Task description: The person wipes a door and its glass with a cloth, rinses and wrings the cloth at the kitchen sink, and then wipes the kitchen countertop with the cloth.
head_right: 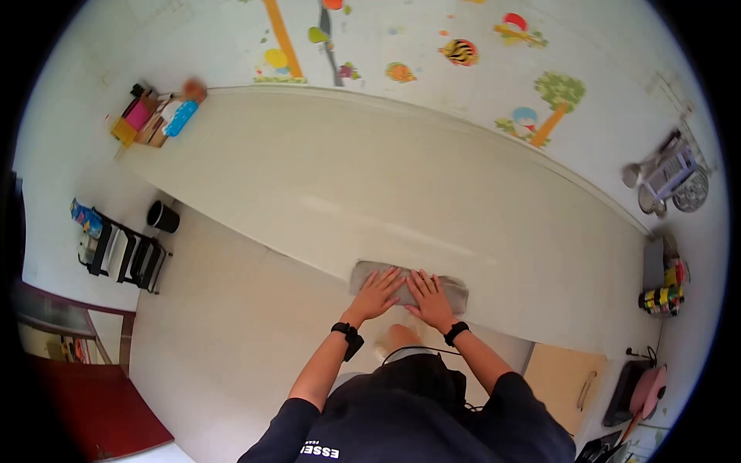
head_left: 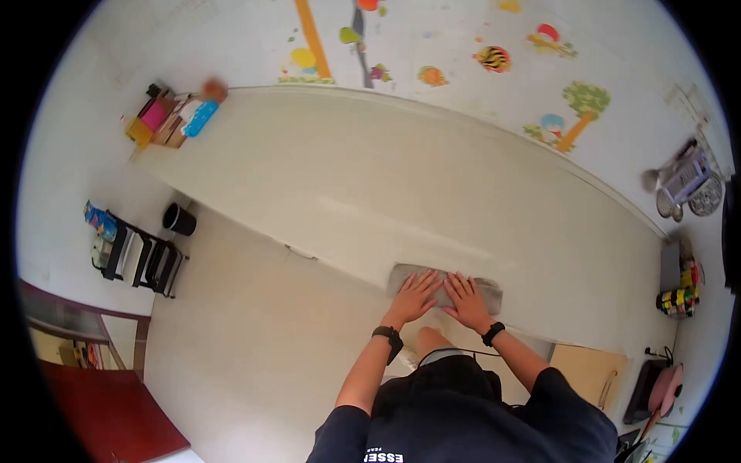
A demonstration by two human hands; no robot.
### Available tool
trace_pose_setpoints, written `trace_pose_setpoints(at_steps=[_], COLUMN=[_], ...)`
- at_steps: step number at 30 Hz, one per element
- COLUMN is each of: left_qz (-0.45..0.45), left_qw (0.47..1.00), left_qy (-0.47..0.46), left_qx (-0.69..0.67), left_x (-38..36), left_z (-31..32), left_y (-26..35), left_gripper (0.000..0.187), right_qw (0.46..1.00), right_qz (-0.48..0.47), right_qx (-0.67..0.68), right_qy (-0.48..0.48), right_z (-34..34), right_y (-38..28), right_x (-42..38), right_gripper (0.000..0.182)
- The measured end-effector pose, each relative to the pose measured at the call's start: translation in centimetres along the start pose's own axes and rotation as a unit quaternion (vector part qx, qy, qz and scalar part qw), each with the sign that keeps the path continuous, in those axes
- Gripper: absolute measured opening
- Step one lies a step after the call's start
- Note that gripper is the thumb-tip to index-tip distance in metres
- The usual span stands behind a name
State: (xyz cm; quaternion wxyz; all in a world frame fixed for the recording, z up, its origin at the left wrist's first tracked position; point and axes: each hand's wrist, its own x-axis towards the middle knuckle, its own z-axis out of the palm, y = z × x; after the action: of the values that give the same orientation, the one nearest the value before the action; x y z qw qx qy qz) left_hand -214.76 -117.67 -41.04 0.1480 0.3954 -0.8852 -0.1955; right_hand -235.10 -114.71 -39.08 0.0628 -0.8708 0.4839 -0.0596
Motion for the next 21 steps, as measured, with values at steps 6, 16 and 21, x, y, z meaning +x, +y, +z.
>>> trace_pose_setpoints(at_steps=[6, 16, 21], left_qz=[-0.023, -0.022, -0.059], left_qw=[0.999, 0.999, 0.997], left_qy=[0.008, -0.018, -0.052], left_qx=[-0.027, -0.024, -0.020], left_x=[-2.7, -5.4, -9.1], left_z=[-5.3, -14.9, -21.6], left_y=[-8.0, -25.3, -35.2], left_gripper=[0.055, 0.063, 0.065], right_qw=[1.000, 0.999, 1.000], right_qz=[0.011, 0.031, 0.012], right_qx=[-0.013, -0.006, 0.005], right_qy=[0.025, 0.013, 0.009], right_z=[2.0, 5.3, 6.9], right_y=[-5.8, -17.6, -24.4], right_x=[8.5, 25.6, 36.2], right_gripper=[0.069, 0.072, 0.070])
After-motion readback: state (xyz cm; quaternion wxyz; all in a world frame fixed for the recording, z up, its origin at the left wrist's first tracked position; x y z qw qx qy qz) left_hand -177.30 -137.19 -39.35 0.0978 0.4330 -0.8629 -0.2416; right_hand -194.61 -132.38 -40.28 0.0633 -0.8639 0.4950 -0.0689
